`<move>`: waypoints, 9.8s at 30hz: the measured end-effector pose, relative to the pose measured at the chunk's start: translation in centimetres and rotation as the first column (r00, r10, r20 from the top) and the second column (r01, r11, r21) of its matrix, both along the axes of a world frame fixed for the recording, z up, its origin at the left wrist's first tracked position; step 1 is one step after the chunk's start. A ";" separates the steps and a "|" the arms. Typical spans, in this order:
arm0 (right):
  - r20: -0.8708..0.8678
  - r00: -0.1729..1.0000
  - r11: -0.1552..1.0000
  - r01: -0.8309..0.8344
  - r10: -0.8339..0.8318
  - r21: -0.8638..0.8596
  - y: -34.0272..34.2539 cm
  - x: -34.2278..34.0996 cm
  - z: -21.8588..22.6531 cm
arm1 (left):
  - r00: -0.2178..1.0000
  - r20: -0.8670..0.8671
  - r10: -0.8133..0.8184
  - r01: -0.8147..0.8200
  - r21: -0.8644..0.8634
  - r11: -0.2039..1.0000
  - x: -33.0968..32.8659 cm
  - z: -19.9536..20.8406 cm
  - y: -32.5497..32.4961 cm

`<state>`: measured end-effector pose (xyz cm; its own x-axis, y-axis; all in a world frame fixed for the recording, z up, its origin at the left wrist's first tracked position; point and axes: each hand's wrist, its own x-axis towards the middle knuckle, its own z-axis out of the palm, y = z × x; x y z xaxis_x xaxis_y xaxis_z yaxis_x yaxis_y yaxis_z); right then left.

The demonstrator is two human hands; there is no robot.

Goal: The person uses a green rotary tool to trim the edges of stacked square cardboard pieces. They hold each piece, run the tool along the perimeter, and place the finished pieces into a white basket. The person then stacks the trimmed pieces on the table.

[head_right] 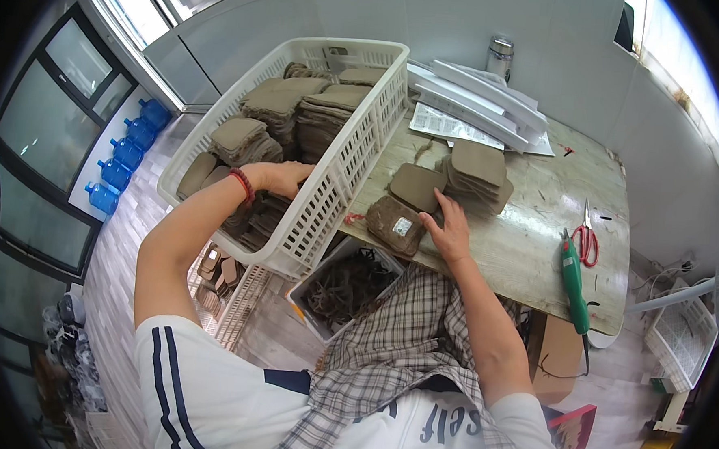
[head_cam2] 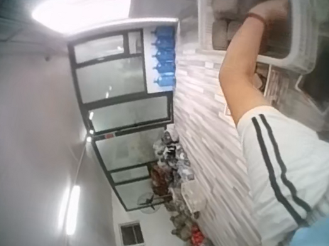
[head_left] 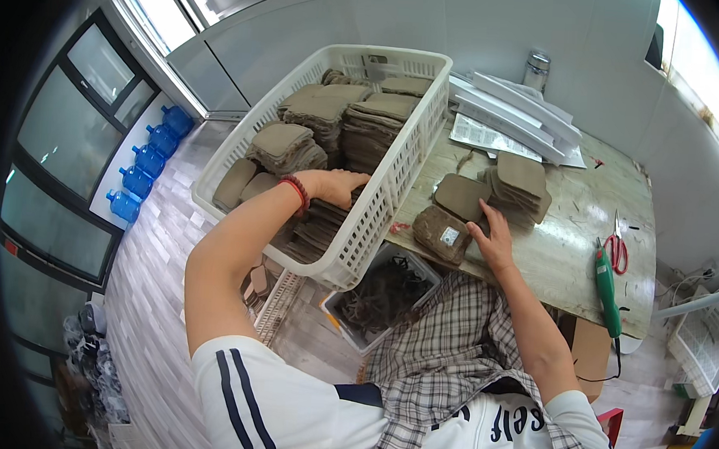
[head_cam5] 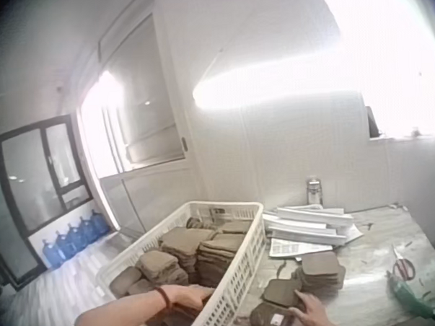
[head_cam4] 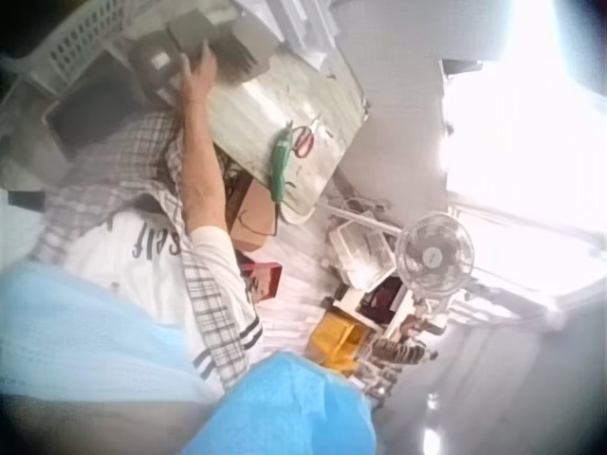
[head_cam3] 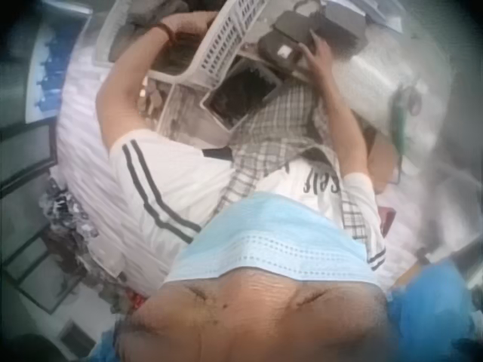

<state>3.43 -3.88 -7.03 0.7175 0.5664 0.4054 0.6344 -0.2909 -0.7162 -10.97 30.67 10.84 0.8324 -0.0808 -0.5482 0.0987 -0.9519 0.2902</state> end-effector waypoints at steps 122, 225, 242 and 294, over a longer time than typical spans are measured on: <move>-0.219 0.926 0.924 -0.234 0.306 0.302 -0.9 -2.0 1.6 | 0.679 0.734 -0.001 -0.059 0.056 0.997 5.1 -11.1 -20.1; 0.116 0.992 0.998 -0.041 0.047 -0.056 -7.7 -4.6 1.9 | 0.848 0.401 -0.347 0.033 0.613 0.789 6.1 4.2 0.2; 0.120 0.992 0.994 -0.034 0.045 -0.099 -6.8 -4.8 2.6 | 0.799 0.430 -0.420 0.152 0.531 0.834 7.9 2.9 3.1; 0.085 0.946 0.946 0.301 -0.312 0.120 -9.3 -3.9 0.1 | 0.040 0.649 -0.760 0.048 0.758 0.650 6.9 4.1 -22.8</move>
<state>-0.43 -13.19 -6.90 0.8016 0.2764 0.5301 0.5972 -0.4100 -0.6894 -4.10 7.89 14.95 0.5764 -0.6858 0.4444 -0.3318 -0.6934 -0.6396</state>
